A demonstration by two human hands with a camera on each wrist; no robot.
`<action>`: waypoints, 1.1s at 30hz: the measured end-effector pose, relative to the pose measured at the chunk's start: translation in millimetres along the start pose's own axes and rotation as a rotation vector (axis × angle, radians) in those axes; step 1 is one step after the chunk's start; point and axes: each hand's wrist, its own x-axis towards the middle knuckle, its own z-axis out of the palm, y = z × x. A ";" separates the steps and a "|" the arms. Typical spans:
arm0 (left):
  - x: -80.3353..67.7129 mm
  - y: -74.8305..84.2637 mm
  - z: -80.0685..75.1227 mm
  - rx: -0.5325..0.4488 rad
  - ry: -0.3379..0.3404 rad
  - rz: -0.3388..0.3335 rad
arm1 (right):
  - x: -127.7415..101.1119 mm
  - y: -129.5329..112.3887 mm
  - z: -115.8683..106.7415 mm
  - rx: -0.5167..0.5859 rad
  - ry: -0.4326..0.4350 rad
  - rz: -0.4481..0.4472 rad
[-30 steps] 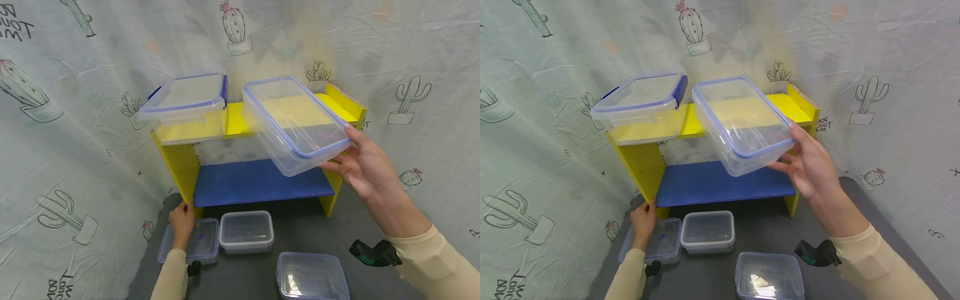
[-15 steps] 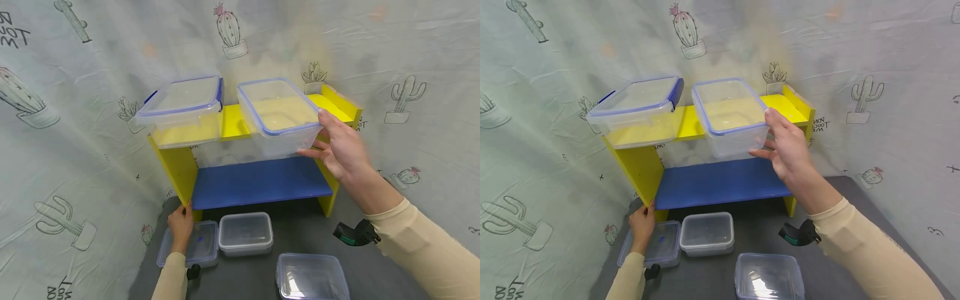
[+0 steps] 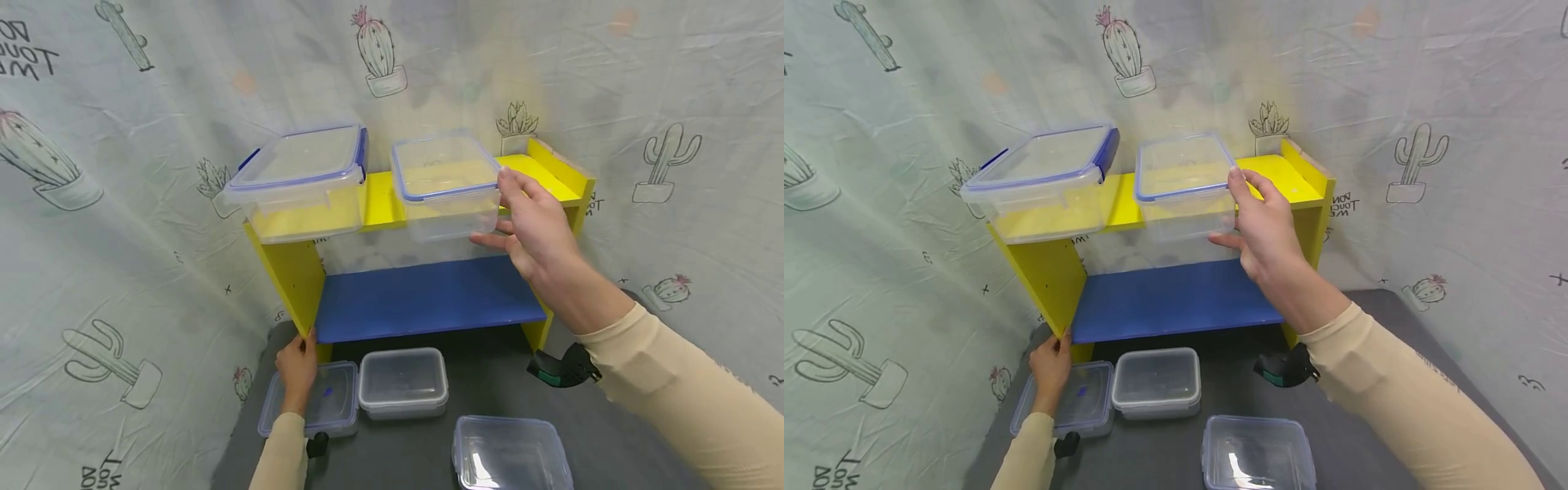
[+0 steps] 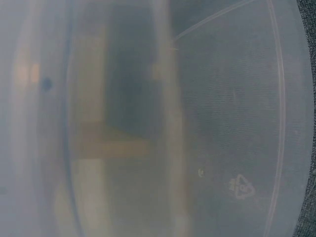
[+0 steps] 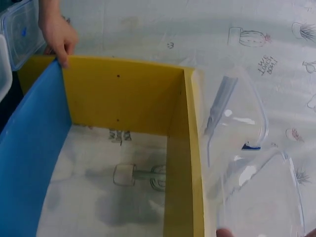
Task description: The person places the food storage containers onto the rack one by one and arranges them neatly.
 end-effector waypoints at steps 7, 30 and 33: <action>-0.1 1.0 2.0 -0.003 0.029 0.009 | -1.6 -3.8 -2.7 -0.327 0.029 -0.011; 1.6 0.2 0.5 -0.012 0.015 0.002 | 34.8 17.9 22.3 -0.293 -0.037 -0.340; 2.3 0.1 0.5 -0.013 0.013 0.014 | 39.7 19.3 26.4 -0.260 -0.041 -0.342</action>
